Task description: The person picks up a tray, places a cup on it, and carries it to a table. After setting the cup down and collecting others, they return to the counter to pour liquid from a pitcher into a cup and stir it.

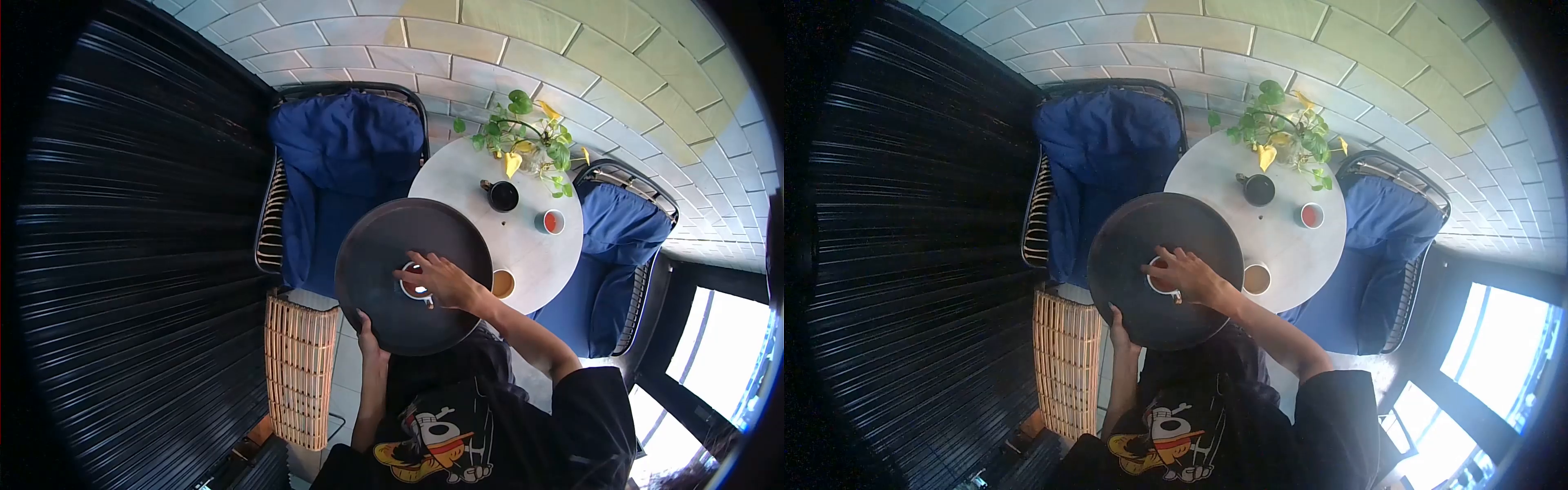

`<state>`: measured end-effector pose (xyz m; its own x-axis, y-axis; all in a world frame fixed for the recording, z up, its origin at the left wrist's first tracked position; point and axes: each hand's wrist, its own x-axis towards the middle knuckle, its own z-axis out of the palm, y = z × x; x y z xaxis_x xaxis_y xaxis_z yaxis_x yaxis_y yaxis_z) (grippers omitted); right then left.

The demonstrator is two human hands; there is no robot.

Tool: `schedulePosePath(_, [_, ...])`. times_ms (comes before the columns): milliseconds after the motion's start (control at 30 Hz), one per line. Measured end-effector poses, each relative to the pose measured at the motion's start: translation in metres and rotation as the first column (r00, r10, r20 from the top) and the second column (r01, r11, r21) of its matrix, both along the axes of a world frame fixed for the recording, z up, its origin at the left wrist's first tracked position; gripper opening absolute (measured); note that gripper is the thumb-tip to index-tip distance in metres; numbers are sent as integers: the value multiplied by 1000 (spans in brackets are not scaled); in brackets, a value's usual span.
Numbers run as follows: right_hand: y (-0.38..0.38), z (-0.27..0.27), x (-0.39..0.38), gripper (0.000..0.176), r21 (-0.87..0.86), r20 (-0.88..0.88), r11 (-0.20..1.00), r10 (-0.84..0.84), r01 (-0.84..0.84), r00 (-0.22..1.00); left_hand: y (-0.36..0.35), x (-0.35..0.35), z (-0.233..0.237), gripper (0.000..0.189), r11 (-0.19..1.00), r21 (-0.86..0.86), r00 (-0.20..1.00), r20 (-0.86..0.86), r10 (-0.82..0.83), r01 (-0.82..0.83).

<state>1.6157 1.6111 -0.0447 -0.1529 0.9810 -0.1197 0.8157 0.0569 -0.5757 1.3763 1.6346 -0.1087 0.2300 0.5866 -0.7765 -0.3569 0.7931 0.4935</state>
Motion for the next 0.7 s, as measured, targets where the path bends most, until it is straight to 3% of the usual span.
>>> schedulePosePath(233, [9, -10, 10, 88, 8, -10, 1000, 4, -4, 1000, -3, -1, -9, 70, 999, -6, 999, -5, 45, -45])
schedulePosePath(300, [9, -8, 20, 89, 48, 4, 994, -103, 103, 995, -4, -1, -8, 69, 998, -17, 994, -91, 65, -66])
schedulePosePath(333, [8, -8, 27, 89, 47, 5, 994, -101, 101, 995, -4, -5, -12, 69, 998, -18, 994, -91, 66, -68])
schedulePosePath(400, [7, -8, 42, 88, 147, -2, 951, -274, 272, 962, -5, -18, -17, 70, 995, -4, 992, -68, 103, -104])
schedulePosePath(467, [9, -6, 60, 86, 152, 5, 934, -327, 322, 945, -4, -28, -18, 70, 992, -19, 989, -88, 119, -121])
schedulePosePath(533, [10, -7, 78, 82, 155, 73, 871, -481, 466, 874, -6, -41, -19, 70, 990, -31, 985, -110, 136, -141])
schedulePosePath(633, [11, -47, 105, 83, 226, 4, 775, -607, 590, 795, -8, -57, -23, 73, 983, -17, 979, -103, 178, -180])
schedulePosePath(700, [14, -73, 112, 85, 183, 25, 748, -652, 638, 758, -10, -65, -23, 73, 973, -22, 959, -174, 222, -229])
